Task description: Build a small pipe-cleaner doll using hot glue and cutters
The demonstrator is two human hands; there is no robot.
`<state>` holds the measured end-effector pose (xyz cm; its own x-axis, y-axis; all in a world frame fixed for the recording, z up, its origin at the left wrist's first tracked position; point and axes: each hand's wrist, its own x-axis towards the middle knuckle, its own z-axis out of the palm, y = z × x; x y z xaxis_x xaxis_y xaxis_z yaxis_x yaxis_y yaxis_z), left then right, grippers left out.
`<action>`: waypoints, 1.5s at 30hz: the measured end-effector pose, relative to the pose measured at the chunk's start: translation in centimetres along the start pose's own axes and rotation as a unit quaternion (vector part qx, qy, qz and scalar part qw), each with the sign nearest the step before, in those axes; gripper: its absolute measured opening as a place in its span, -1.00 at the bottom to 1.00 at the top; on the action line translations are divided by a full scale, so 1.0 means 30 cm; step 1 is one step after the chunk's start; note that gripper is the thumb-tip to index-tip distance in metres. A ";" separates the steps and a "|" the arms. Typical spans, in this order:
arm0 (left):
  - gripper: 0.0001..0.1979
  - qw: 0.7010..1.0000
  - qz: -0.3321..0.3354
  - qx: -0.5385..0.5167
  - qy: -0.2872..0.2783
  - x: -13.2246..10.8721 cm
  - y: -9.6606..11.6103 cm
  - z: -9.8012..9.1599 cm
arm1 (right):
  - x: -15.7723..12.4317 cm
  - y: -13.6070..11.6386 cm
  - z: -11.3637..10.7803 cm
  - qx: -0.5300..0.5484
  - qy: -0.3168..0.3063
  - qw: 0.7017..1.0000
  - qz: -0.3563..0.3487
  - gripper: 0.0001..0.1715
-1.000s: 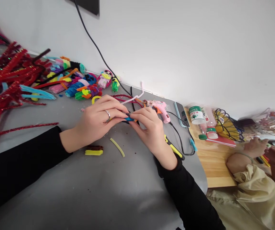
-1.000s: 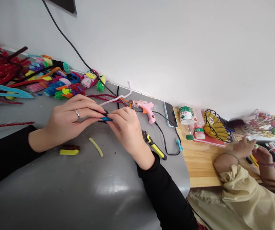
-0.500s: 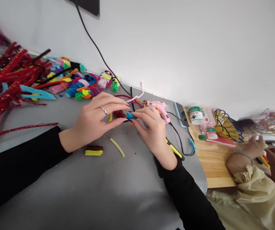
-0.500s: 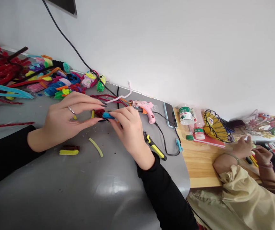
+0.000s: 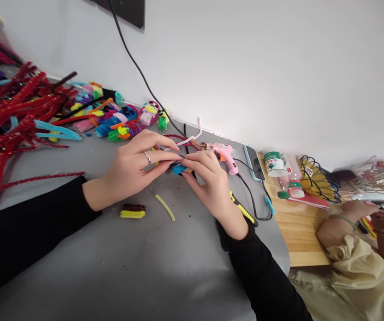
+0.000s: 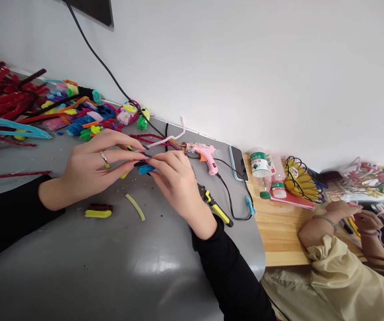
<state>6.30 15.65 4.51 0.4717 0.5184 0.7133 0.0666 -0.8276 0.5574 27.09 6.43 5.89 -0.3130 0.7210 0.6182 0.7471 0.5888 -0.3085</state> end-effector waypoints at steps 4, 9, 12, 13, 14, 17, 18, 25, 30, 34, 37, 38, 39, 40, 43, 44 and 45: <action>-0.84 1.000 -0.012 -0.009 -0.010 0.003 -0.005 -0.002 | -0.001 -0.001 0.002 0.005 -0.004 1.000 -0.005 -0.76; -0.82 0.997 0.058 0.046 -0.017 0.000 -0.013 -0.004 | 0.000 -0.002 0.004 0.003 -0.010 1.000 -0.001 -0.78; -0.84 0.992 0.101 0.076 -0.011 -0.004 -0.015 -0.003 | 0.001 -0.001 0.004 0.003 -0.008 1.000 -0.015 -0.79; -0.84 0.991 0.109 0.079 -0.010 -0.005 -0.016 -0.002 | 0.001 0.000 0.005 0.002 -0.011 1.000 -0.015 -0.79; -0.85 0.990 0.113 0.079 -0.011 -0.006 -0.017 -0.001 | 0.001 0.001 0.005 0.002 -0.016 1.000 -0.012 -0.79; -0.85 0.993 0.099 0.068 -0.020 -0.007 -0.021 0.003 | -0.002 0.004 0.006 0.001 -0.032 0.999 0.005 -0.79; -0.85 0.994 0.087 0.065 -0.021 -0.007 -0.021 0.004 | -0.003 0.005 0.006 0.000 -0.035 0.999 0.009 -0.79; -0.89 0.999 -0.030 0.011 0.028 0.004 0.004 -0.010 | -0.004 0.001 -0.002 -0.010 -0.041 0.999 0.015 -0.78; -0.84 0.981 -0.142 -0.123 0.039 0.004 -0.001 -0.013 | -0.004 0.001 -0.001 -0.018 -0.047 0.998 0.024 -0.77; -0.78 0.924 -0.227 -0.305 0.047 0.002 -0.031 -0.002 | -0.006 0.001 0.002 -0.022 -0.076 0.996 0.039 -0.80; -0.80 0.882 -0.277 -0.378 0.045 0.007 -0.033 0.005 | -0.008 0.000 0.001 -0.023 -0.106 0.993 0.036 -0.81; -0.81 0.875 -0.290 -0.385 0.040 0.009 -0.029 0.006 | -0.008 0.000 0.000 -0.023 -0.117 0.992 0.036 -0.82; -0.83 0.871 -0.303 -0.385 0.035 0.010 -0.025 0.006 | -0.009 0.001 0.000 -0.023 -0.129 0.991 0.036 -0.82; -0.84 0.869 -0.314 -0.381 0.031 0.012 -0.021 0.006 | -0.010 0.001 -0.001 -0.022 -0.137 0.990 0.036 -0.82; -0.87 0.870 -0.329 -0.366 0.034 0.015 -0.011 0.005 | -0.011 0.003 -0.002 -0.018 -0.143 0.989 0.031 -0.77; -0.88 0.871 -0.325 -0.367 0.035 0.015 -0.009 0.004 | -0.011 0.003 -0.002 -0.015 -0.138 0.990 0.030 -0.75; -0.89 0.871 -0.320 -0.370 0.035 0.016 -0.007 0.003 | -0.011 0.002 -0.001 -0.011 -0.131 0.991 0.032 -0.74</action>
<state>6.60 16.04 4.69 0.4896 0.8560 0.1661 -0.3019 -0.0123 0.9533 27.26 6.22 5.70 -0.4043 0.8279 0.3887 0.7820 0.5333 -0.3226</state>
